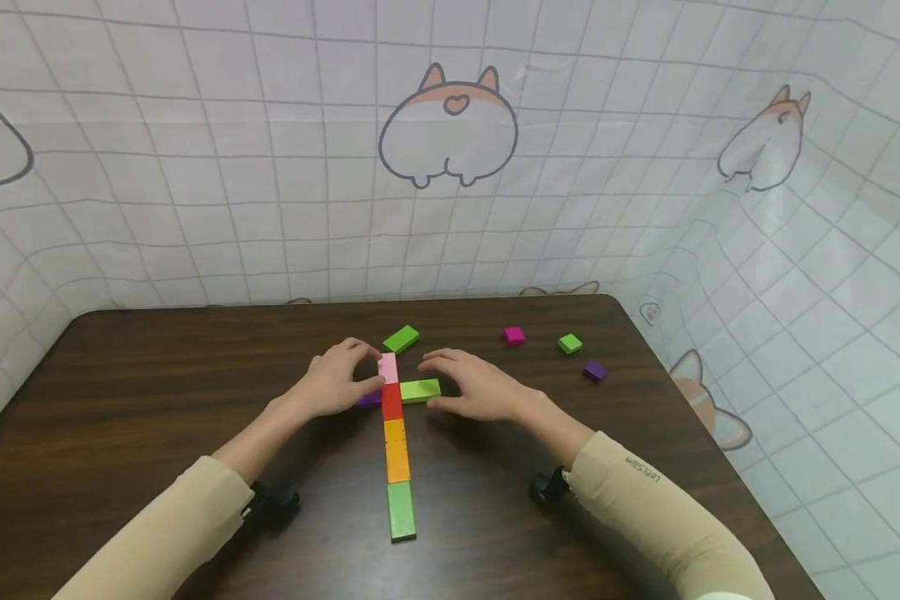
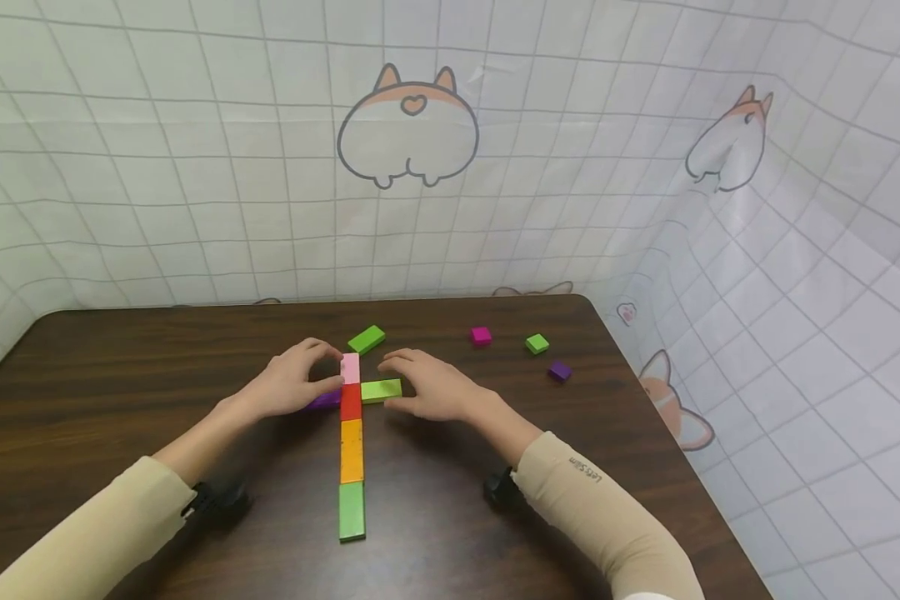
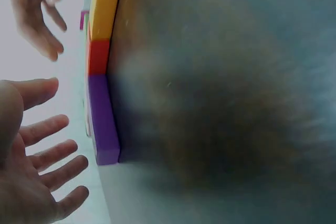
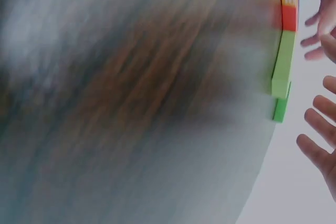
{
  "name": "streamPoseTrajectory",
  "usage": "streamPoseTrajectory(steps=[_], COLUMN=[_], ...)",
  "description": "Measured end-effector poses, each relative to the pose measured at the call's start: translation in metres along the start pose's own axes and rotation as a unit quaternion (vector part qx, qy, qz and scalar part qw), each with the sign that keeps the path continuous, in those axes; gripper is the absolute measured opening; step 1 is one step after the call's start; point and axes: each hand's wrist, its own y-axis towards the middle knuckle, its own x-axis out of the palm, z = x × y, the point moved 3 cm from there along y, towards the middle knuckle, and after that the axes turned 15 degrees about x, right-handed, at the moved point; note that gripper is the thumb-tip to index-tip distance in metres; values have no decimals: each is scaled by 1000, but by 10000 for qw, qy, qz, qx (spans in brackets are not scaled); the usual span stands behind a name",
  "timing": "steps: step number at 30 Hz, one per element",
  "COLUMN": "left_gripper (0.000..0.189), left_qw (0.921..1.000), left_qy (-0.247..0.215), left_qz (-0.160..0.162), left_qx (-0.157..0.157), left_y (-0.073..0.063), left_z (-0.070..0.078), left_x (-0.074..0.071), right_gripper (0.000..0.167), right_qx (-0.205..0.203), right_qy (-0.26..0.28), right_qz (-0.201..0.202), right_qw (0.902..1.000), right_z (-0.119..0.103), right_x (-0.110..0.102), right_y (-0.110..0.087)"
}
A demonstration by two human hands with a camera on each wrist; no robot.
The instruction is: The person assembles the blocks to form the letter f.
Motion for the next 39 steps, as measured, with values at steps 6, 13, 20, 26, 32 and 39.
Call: streamPoseTrajectory(steps=[6, 13, 20, 26, 32, 39], left_gripper=[57, 81, 94, 100, 103, 107], left_qw=[9982, 9918, 9852, 9853, 9842, 9835], left_qy=[345, 495, 528, 432, 456, 494], left_qz=[-345, -1027, -1538, -1579, -1637, -1648], left_qx=[355, 582, 535, 482, 493, 555], left_y=[-15, -32, -43, -48, -51, -54], left_z=[27, 53, 63, 62, 62, 62], left_x=[8, 17, 26, 29, 31, 30], right_gripper=[46, 35, 35, 33, 40, 44], right_qx=[155, 290, 865, 1591, 2074, 2281], right_qy=[141, 390, 809, 1050, 855, 646], right_qz=[160, 803, 1309, 1566, 1232, 842], right_qw=[9997, 9956, 9843, 9691, 9667, 9678], right_z=[18, 46, 78, 107, 126, 135], right_x=[-2, -16, -31, -36, -38, -39], right_y=[0, 0, 0, 1, 3, 3])
